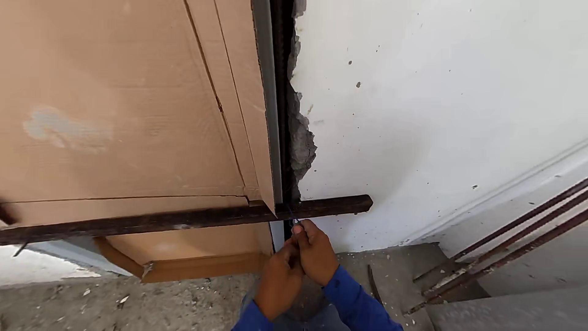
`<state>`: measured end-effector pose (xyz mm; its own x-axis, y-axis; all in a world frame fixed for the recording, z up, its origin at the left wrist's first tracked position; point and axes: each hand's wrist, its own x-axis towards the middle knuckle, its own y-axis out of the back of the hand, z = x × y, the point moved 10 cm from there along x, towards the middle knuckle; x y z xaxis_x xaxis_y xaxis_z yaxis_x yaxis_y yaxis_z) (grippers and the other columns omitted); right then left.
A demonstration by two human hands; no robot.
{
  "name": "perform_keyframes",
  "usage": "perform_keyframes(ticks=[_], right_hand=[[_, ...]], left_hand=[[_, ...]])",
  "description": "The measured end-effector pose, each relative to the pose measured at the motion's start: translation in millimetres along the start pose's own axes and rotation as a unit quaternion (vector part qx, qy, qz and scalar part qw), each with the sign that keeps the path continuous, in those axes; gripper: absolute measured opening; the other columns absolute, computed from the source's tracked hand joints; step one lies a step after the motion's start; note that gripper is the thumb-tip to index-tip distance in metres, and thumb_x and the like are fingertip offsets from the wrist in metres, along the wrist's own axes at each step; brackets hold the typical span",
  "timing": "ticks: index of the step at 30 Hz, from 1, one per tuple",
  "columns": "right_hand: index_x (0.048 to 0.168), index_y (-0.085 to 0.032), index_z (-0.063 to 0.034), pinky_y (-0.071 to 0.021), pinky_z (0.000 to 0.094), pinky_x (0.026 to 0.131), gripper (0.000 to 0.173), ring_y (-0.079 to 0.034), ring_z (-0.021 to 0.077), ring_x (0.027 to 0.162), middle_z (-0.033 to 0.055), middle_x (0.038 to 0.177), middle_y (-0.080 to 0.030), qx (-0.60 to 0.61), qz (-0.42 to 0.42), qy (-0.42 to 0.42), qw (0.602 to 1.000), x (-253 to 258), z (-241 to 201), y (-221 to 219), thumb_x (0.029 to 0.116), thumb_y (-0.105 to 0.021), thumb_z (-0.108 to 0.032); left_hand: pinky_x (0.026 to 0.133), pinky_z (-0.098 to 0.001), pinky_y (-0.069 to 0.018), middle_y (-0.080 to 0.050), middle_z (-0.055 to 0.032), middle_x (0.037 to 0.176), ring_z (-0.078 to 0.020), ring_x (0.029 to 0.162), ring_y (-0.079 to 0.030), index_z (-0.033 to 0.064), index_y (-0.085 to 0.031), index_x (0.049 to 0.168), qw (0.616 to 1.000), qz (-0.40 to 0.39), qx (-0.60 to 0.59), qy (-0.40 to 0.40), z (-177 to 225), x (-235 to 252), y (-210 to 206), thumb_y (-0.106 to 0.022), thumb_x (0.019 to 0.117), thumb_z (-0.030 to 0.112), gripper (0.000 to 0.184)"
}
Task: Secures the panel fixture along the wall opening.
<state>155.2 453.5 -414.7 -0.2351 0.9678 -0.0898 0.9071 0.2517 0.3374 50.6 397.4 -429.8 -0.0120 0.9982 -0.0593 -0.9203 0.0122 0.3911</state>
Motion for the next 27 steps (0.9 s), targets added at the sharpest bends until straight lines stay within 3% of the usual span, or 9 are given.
perform_keyframes(ticks=[2,4,7,10,13,16,20,25,27], right_hand=[[0.112,-0.063,-0.0099,-0.0605,0.0336,0.071,0.03,-0.071,0.0129,0.074,0.0002,0.084,-0.074,0.023,0.01,0.018,1.0,-2.1,3.0,0.4,0.1114,-0.041,-0.029],[0.116,-0.063,-0.0058,-0.0647,0.0338,0.067,0.032,-0.074,0.0161,0.069,0.0036,0.084,-0.075,0.057,0.012,0.038,0.998,-4.6,4.4,-2.4,0.1119,-0.04,-0.027],[0.117,-0.063,-0.0038,-0.0645,0.0347,0.062,0.031,-0.072,0.0169,0.065,0.0051,0.082,-0.073,0.082,0.025,0.064,0.994,-9.7,0.4,-11.8,0.1116,-0.041,-0.025],[0.116,-0.063,-0.0034,-0.0642,0.0352,0.062,0.03,-0.071,0.0165,0.064,0.0049,0.08,-0.072,0.082,0.042,0.081,0.992,-13.0,-3.8,-15.2,0.1112,-0.042,-0.024],[0.117,-0.064,-0.0047,-0.0642,0.0353,0.064,0.032,-0.072,0.0169,0.066,0.0053,0.083,-0.072,0.064,0.02,0.066,0.996,-12.1,-2.4,-15.8,0.1111,-0.042,-0.026],[0.119,-0.065,-0.0085,-0.0623,0.0356,0.07,0.035,-0.071,0.0156,0.073,0.0046,0.088,-0.071,-0.05,0.009,0.046,0.998,-13.8,-6.1,-12.9,0.1112,-0.04,-0.032],[0.113,-0.067,-0.0117,-0.0557,0.0455,0.084,0.039,-0.068,0.0217,0.09,0.0064,0.093,-0.069,-0.213,0.017,0.009,0.977,-17.5,-17.5,3.2,0.1103,-0.037,-0.036],[0.1,-0.07,-0.0159,-0.0604,0.0405,0.076,0.038,-0.072,0.0132,0.081,-0.0007,0.082,-0.072,-0.139,0.046,0.023,0.989,-15.5,-26.5,0.2,0.1085,-0.04,-0.037],[0.094,-0.069,-0.0141,-0.0565,0.0377,0.068,0.036,-0.067,0.0131,0.071,-0.0003,0.074,-0.066,-0.107,0.069,0.039,0.991,-14.9,-34.4,-0.3,0.1085,-0.043,-0.036]], left_hand=[[0.058,-0.0383,-0.0611,-0.072,-0.0069,0.084,-0.0191,0.066,-0.07,0.0037,-0.067,0.097,0.994,0.018,-0.087,0.069,-13.6,2.1,16.2,-0.052,0.0998,0.025,0.026],[0.052,-0.0397,-0.0541,-0.062,-0.0054,0.069,-0.0194,0.055,-0.06,0.0044,-0.067,0.096,0.987,0.092,-0.097,0.093,-21.9,9.0,40.3,-0.048,0.1037,0.035,0.036],[0.067,-0.0388,-0.0545,-0.068,-0.0031,0.079,-0.0163,0.069,-0.063,0.009,-0.074,0.1,0.99,0.059,-0.065,0.108,-26.9,33.3,41.2,-0.045,0.1078,0.044,0.046],[0.054,-0.0291,-0.0453,-0.064,-0.0032,0.074,-0.0122,0.057,-0.054,0.0056,-0.073,0.092,0.972,0.033,-0.192,0.133,-26.7,49.4,24.6,-0.05,0.1087,0.038,0.043],[0.049,-0.0276,-0.0453,-0.061,-0.0054,0.068,-0.0124,0.053,-0.053,-0.0007,-0.071,0.098,0.931,0.044,-0.327,0.154,-34.2,49.9,11.2,-0.058,0.1055,0.022,0.027],[0.053,-0.0271,-0.0499,-0.065,-0.0088,0.074,-0.0134,0.058,-0.058,-0.0032,-0.068,0.103,0.91,0.055,-0.378,0.161,-39.1,45.5,7.0,-0.057,0.1054,0.014,0.021],[0.064,-0.0312,-0.0568,-0.071,-0.0149,0.092,-0.0202,0.076,-0.069,-0.0033,-0.065,0.112,0.889,0.033,-0.406,0.21,-45.4,41.2,12.7,-0.052,0.1078,0.016,0.024],[0.065,-0.035,-0.0609,-0.073,-0.0171,0.092,-0.0232,0.076,-0.072,-0.0046,-0.064,0.114,0.904,-0.028,-0.375,0.201,-38.0,38.3,6.8,-0.051,0.1082,0.015,0.025],[0.062,-0.0345,-0.0611,-0.073,-0.0166,0.087,-0.0221,0.07,-0.072,-0.0051,-0.063,0.111,0.907,-0.029,-0.378,0.183,-38.4,39.5,-1.0,-0.049,0.1079,0.012,0.022]])
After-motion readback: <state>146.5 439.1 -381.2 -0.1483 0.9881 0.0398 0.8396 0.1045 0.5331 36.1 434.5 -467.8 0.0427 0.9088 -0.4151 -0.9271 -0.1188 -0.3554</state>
